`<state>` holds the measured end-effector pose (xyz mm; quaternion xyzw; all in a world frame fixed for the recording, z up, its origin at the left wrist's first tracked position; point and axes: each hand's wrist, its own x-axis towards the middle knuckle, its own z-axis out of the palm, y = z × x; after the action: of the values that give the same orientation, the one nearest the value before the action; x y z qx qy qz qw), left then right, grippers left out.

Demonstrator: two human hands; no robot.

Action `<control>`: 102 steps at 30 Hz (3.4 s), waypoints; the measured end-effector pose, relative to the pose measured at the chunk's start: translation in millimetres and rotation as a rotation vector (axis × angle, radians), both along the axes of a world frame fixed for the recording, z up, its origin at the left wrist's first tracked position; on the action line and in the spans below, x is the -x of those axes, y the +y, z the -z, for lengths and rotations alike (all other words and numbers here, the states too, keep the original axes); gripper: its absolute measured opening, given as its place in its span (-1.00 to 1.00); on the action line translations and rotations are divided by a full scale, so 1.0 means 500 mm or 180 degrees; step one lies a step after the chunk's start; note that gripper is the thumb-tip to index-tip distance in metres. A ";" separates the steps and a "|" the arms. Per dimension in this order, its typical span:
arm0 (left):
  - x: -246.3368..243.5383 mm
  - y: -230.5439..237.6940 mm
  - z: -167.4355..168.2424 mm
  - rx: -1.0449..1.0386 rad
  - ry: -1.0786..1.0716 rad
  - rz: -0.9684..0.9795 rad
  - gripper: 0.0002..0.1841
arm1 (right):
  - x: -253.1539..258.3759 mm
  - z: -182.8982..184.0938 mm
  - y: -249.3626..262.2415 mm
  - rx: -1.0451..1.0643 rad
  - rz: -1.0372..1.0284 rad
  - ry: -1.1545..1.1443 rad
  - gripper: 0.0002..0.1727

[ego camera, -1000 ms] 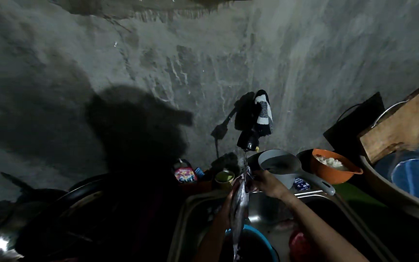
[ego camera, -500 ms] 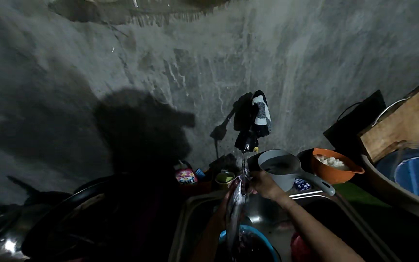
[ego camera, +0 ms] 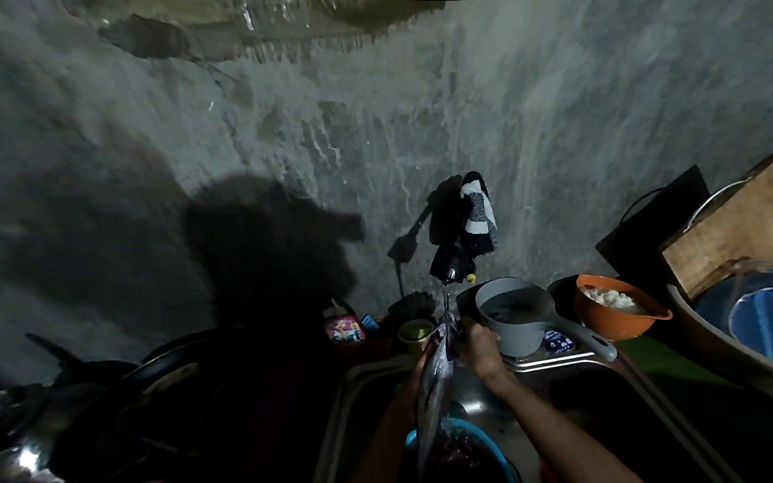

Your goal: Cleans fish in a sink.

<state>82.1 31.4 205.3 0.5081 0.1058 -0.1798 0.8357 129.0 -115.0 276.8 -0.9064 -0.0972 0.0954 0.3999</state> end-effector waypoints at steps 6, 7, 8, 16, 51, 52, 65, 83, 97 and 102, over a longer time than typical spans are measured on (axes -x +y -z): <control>0.001 0.012 0.020 0.0011 0.0117 0.0099 -0.31 | -0.018 0.017 -0.007 -0.0329 -0.0084 0.0090 -0.65; 0.001 0.013 0.021 0.0019 0.0133 0.0132 -0.30 | -0.022 0.020 -0.008 -0.0389 -0.0084 0.0135 -0.66; 0.002 0.014 0.022 0.0032 0.0123 0.0176 -0.29 | -0.026 0.023 -0.009 -0.0443 -0.0100 0.0191 -0.66; 0.003 0.003 0.025 0.0220 -0.0093 0.0279 -0.26 | -0.020 0.014 -0.020 -0.0450 -0.0057 0.0264 -0.61; 0.033 -0.020 -0.008 -0.1441 -0.0958 -0.0096 -0.52 | -0.010 0.042 -0.021 -0.0810 -0.0077 0.0087 -0.53; 0.031 -0.020 -0.006 -0.1376 -0.0972 -0.0105 -0.52 | -0.010 0.043 -0.022 -0.0934 -0.0146 0.0107 -0.55; 0.039 0.004 -0.011 -0.2148 -0.1281 0.0229 -0.52 | -0.011 0.043 -0.008 -0.0915 0.0097 0.0208 -0.61; 0.041 -0.005 -0.018 -0.1503 -0.1181 0.0223 -0.55 | -0.004 0.040 -0.037 -0.1693 -0.0294 0.1106 -0.57; 0.015 0.008 0.007 -0.1499 -0.0965 0.0174 -0.45 | 0.004 0.061 -0.042 -0.1891 -0.0224 0.1031 -0.55; 0.025 -0.007 -0.034 -0.2005 -0.0610 0.0009 -0.42 | 0.014 0.055 -0.039 -0.1777 -0.0185 0.0832 -0.53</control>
<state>69.5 28.1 222.3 0.7564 0.0765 -0.0908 0.6433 122.2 -134.7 249.3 -0.7384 -0.0933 0.1922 0.6397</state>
